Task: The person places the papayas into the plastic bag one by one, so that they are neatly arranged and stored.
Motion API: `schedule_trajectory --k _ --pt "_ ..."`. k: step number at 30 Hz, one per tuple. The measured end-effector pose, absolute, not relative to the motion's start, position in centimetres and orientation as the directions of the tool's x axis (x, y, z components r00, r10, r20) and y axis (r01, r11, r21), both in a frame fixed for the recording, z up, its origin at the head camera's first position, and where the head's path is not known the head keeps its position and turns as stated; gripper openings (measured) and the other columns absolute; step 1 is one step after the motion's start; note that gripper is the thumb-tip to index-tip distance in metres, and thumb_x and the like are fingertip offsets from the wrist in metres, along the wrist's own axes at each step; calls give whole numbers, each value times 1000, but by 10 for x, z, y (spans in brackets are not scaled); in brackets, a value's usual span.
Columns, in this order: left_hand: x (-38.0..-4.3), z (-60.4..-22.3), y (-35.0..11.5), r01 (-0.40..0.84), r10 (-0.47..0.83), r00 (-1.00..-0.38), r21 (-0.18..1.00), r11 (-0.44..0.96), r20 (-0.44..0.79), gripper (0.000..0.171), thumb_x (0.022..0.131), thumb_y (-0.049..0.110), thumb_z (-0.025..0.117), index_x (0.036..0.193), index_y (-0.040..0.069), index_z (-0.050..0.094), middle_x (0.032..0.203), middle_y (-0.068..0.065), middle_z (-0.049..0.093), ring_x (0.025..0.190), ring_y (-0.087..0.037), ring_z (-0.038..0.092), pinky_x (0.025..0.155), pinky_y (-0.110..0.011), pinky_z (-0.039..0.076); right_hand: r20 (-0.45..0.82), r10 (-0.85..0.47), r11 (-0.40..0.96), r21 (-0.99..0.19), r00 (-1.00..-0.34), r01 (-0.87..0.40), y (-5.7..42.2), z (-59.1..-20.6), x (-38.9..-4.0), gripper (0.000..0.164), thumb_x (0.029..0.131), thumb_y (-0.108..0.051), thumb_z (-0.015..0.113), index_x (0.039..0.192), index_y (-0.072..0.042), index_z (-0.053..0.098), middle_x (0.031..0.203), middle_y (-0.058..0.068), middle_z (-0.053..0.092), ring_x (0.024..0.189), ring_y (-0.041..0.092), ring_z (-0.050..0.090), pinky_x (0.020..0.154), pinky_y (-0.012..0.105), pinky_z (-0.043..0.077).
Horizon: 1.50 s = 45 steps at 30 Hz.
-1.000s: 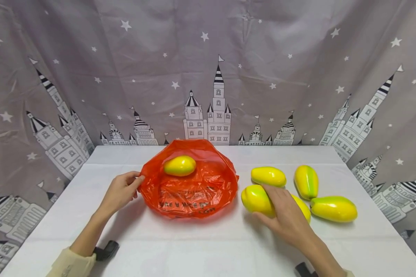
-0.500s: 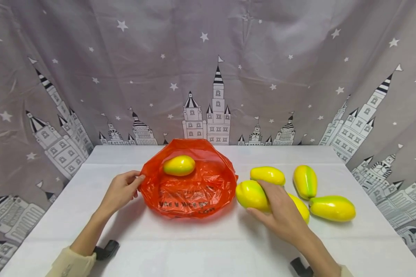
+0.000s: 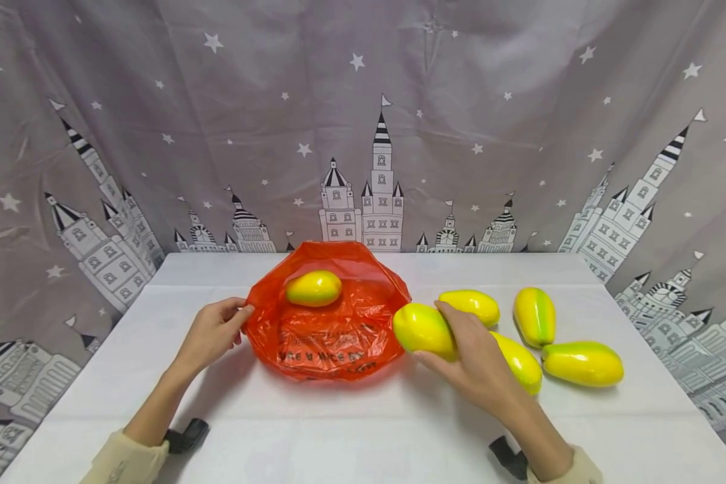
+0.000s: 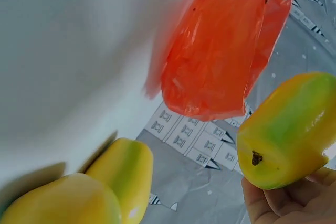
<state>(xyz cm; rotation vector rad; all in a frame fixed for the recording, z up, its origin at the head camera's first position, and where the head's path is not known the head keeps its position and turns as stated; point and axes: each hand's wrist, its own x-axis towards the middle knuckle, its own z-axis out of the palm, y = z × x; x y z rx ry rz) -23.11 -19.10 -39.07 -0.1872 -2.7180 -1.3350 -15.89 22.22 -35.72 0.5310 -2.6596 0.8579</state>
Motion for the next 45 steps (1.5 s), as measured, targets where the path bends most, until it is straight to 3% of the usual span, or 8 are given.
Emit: schedule_trajectory --k 17,34,45 --pt "-230 -390 -193 165 61 -985 784 598 160 24 100 16 58 111 -2 68 69 -6 62 51 -16 54 48 -27 47 414 -352 689 -492 -839 -532 193 -345 -173 65 82 -40 81 135 -12 55 127 1 60 111 18 54 92 44 48" --pt "-230 -390 -192 153 61 -987 788 596 146 23 100 14 58 111 -3 68 68 -6 62 52 -19 55 49 -27 46 405 -451 621 -497 -795 -606 155 -332 -182 70 83 -38 79 137 -3 52 132 9 58 118 25 54 99 45 45" --pt "-230 -390 -193 146 64 -989 793 592 134 24 100 15 57 113 -3 67 69 -6 62 52 -19 55 49 -28 46 363 -494 615 -496 -790 -613 128 -324 -193 68 84 -41 78 138 -10 52 133 1 57 115 18 53 95 41 47"
